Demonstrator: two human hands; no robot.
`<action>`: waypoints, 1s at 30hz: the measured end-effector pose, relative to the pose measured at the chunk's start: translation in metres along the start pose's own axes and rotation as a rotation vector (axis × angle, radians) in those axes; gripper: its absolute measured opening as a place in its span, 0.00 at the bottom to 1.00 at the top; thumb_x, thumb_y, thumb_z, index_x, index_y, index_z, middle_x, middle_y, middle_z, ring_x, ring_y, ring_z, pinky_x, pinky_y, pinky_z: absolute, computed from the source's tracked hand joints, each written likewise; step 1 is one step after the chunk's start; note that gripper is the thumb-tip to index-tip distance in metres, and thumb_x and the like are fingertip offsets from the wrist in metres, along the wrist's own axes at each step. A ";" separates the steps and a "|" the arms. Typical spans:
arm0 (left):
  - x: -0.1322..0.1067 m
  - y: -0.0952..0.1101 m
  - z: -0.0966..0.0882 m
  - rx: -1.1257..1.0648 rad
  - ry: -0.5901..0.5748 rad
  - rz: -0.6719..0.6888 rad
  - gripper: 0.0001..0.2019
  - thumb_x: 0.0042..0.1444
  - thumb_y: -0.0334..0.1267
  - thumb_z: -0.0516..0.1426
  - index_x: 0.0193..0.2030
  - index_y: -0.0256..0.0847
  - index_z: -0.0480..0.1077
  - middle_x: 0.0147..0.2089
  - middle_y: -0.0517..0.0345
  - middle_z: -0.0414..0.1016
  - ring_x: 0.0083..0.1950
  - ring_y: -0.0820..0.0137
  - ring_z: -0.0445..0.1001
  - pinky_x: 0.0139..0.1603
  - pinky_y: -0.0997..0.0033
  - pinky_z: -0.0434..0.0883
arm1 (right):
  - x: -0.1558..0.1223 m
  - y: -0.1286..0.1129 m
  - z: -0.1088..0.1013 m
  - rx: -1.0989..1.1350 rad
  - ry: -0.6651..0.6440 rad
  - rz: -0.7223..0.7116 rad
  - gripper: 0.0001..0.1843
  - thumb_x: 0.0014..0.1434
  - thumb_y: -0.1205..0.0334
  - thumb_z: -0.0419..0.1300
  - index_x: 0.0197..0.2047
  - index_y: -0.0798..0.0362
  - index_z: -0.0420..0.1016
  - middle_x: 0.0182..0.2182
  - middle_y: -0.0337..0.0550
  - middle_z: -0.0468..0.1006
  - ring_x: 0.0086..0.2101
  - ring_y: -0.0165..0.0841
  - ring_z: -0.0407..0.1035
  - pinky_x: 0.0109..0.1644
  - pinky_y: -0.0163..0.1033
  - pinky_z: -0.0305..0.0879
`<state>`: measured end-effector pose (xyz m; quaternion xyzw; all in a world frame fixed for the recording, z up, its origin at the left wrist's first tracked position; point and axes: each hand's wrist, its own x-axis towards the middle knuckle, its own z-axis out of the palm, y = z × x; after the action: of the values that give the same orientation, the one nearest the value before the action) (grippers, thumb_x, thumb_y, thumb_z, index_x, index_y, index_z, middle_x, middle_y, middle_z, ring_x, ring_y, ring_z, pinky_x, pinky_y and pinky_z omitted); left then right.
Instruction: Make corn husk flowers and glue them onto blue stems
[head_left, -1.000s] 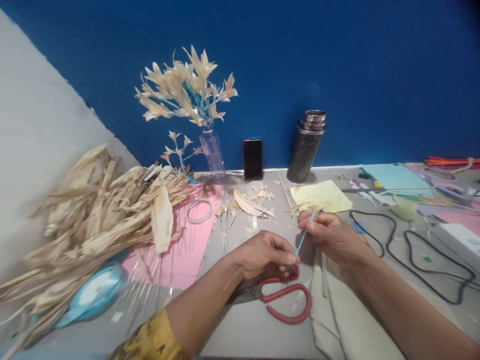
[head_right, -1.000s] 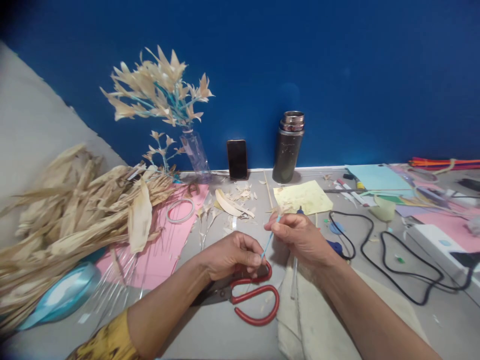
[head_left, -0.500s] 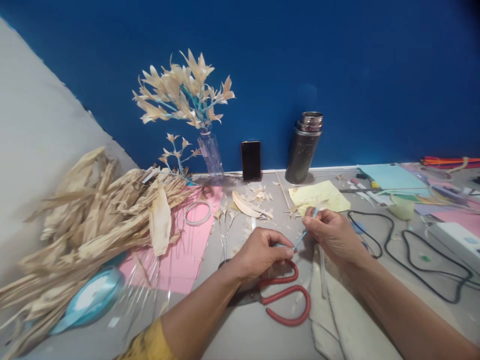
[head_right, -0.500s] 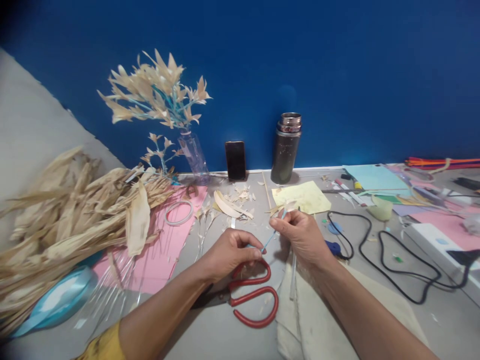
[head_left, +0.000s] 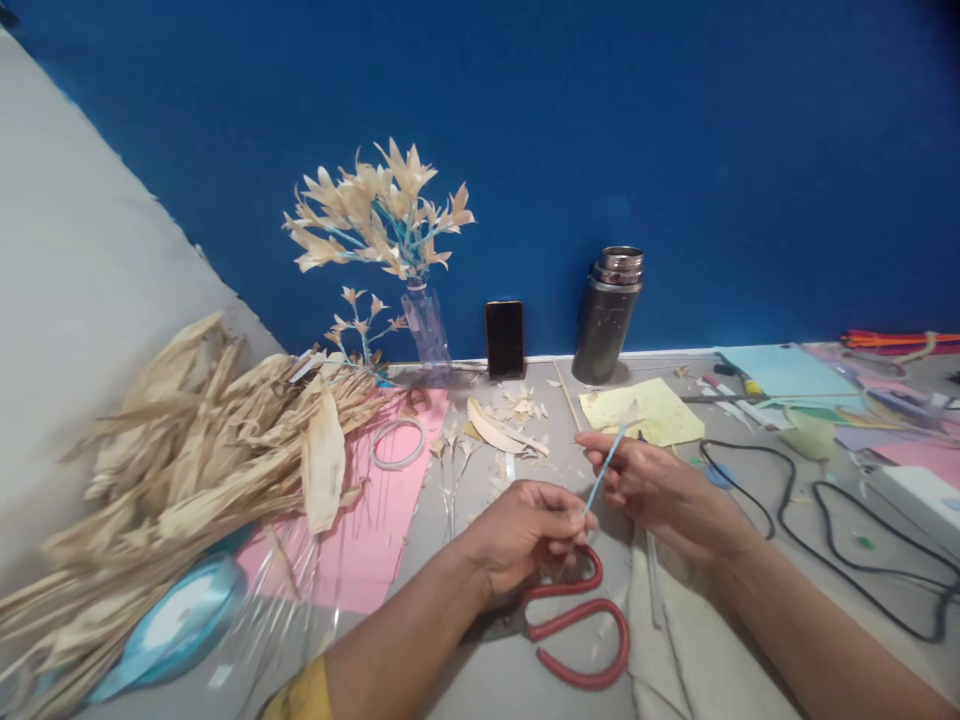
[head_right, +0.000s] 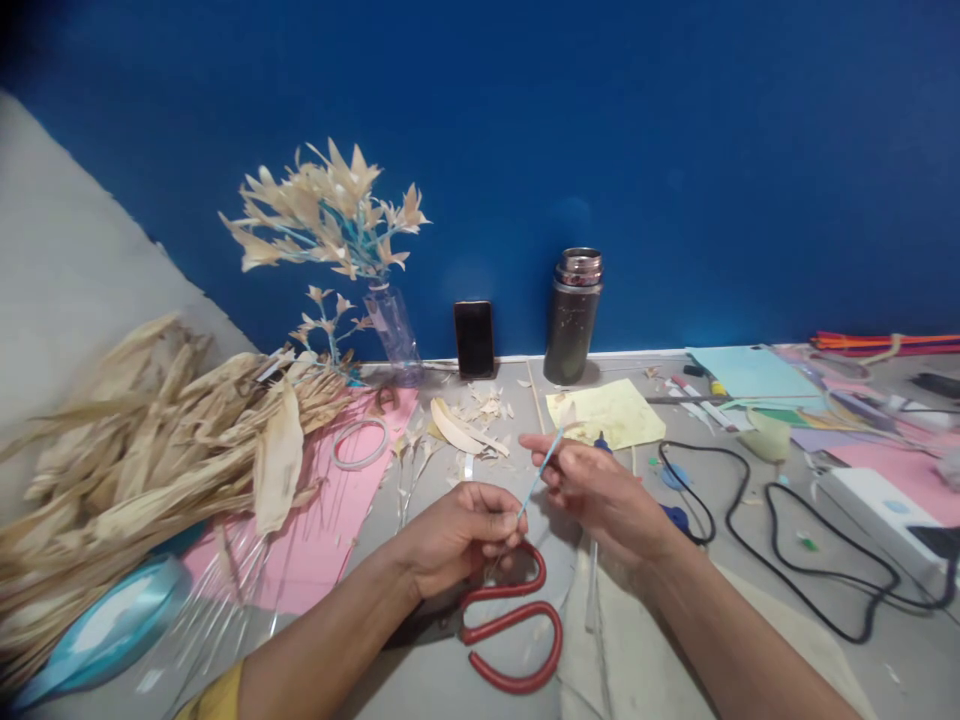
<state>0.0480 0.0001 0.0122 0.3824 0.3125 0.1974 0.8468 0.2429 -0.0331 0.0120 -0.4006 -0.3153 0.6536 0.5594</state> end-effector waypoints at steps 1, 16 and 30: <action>0.000 0.000 0.000 -0.008 -0.006 -0.008 0.15 0.36 0.40 0.73 0.25 0.33 0.75 0.24 0.59 0.72 0.21 0.81 0.56 0.28 0.73 0.62 | 0.000 0.001 -0.001 -0.008 0.015 0.001 0.23 0.46 0.47 0.76 0.41 0.52 0.86 0.31 0.40 0.73 0.28 0.28 0.62 0.30 0.33 0.63; 0.007 -0.002 0.000 0.201 0.285 0.141 0.15 0.36 0.41 0.70 0.28 0.34 0.75 0.23 0.54 0.78 0.20 0.78 0.64 0.25 0.76 0.59 | 0.010 0.008 0.000 -0.040 0.282 -0.202 0.25 0.35 0.49 0.80 0.15 0.53 0.70 0.18 0.33 0.64 0.22 0.25 0.54 0.25 0.32 0.54; 0.007 -0.002 -0.007 -0.017 0.153 0.124 0.16 0.37 0.40 0.72 0.28 0.37 0.71 0.20 0.63 0.69 0.20 0.80 0.58 0.25 0.76 0.62 | 0.012 -0.004 -0.008 0.100 0.269 -0.246 0.21 0.46 0.49 0.76 0.40 0.53 0.82 0.30 0.39 0.70 0.26 0.26 0.58 0.23 0.28 0.59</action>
<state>0.0486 0.0070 0.0047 0.3775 0.3505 0.2807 0.8098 0.2507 -0.0209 0.0093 -0.4146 -0.2513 0.5358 0.6913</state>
